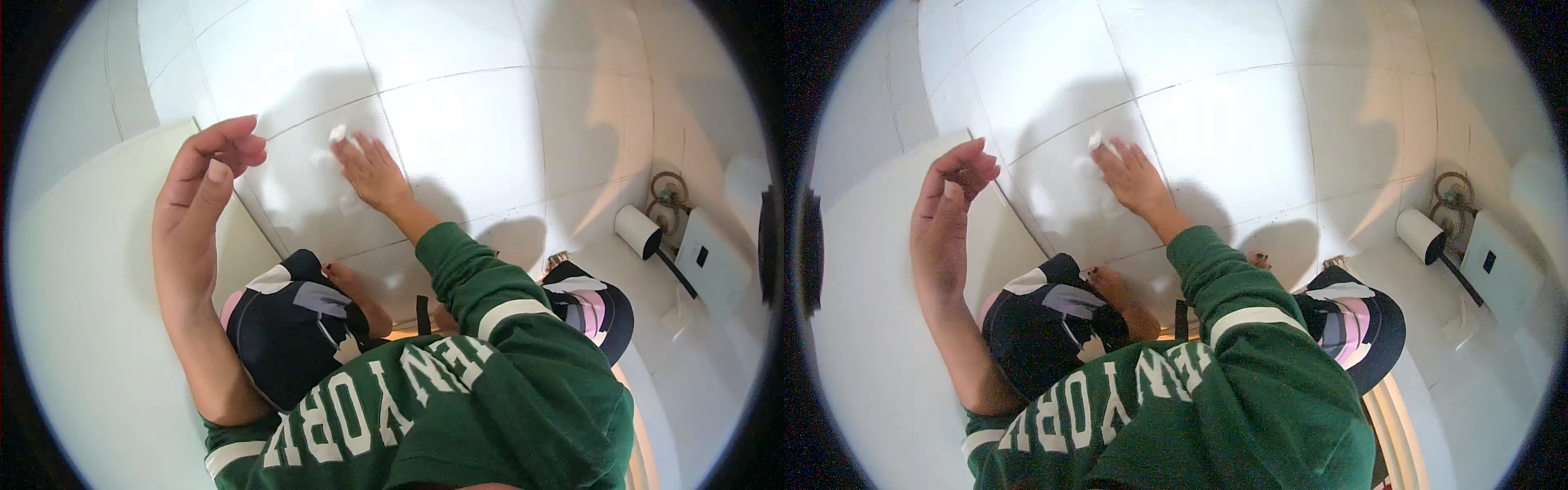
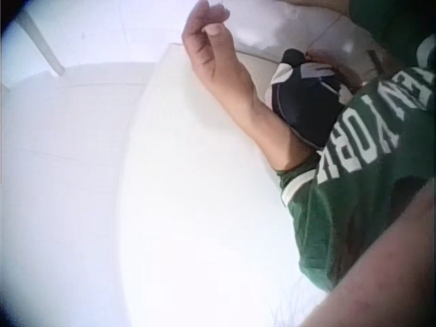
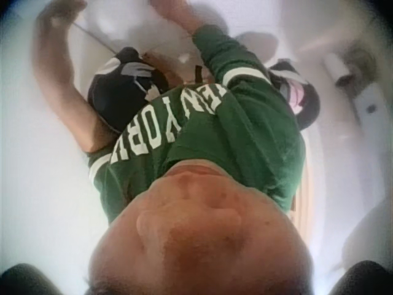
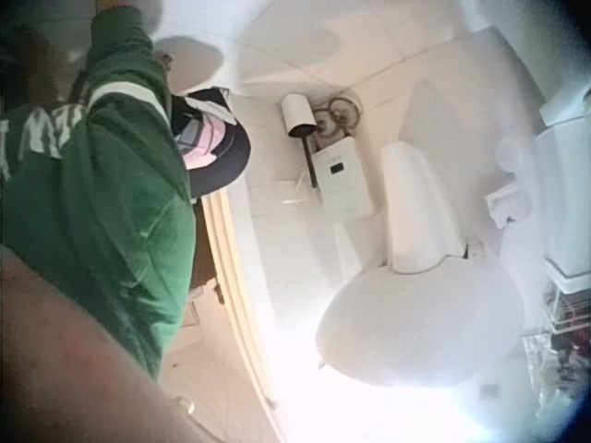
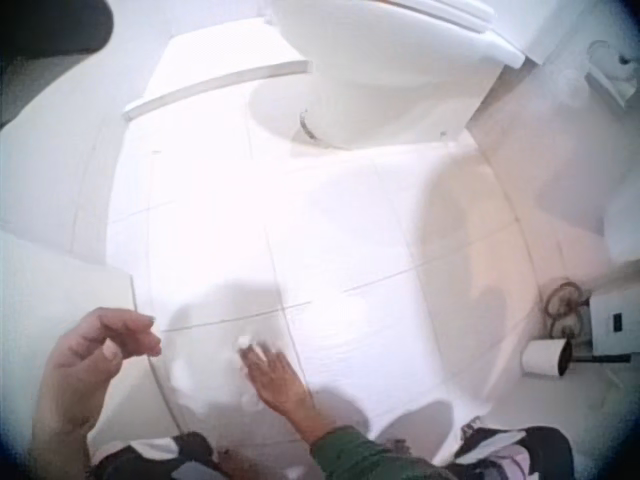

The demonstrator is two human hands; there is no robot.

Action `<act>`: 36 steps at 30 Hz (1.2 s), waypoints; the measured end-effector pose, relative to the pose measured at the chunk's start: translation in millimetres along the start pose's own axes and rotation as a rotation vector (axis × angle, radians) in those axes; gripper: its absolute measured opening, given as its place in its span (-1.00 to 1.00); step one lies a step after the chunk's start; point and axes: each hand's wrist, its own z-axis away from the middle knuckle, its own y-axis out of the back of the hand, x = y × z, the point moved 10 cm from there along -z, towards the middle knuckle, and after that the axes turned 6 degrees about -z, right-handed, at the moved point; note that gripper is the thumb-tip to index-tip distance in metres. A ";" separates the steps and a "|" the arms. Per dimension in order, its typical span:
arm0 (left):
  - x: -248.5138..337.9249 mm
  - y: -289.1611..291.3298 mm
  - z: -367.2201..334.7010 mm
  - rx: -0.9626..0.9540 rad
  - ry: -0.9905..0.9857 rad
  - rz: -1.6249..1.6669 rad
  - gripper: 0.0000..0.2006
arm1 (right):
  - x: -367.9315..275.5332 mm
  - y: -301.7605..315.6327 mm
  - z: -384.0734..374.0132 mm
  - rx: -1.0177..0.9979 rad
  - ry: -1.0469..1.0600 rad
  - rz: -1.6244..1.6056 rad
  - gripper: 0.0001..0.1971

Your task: The person wipes the exterior and interior of a white plastic pet litter box cover using a green and yellow sponge, then rinses the sponge and a pink scoop in a bathroom sink, and finally wipes the bathroom floor and mirror with a white paper towel.

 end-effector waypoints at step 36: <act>-9.5 -10.4 -4.0 0.099 0.136 -0.099 -0.62 | 70.4 30.3 63.9 -0.293 -0.369 -0.344 -0.53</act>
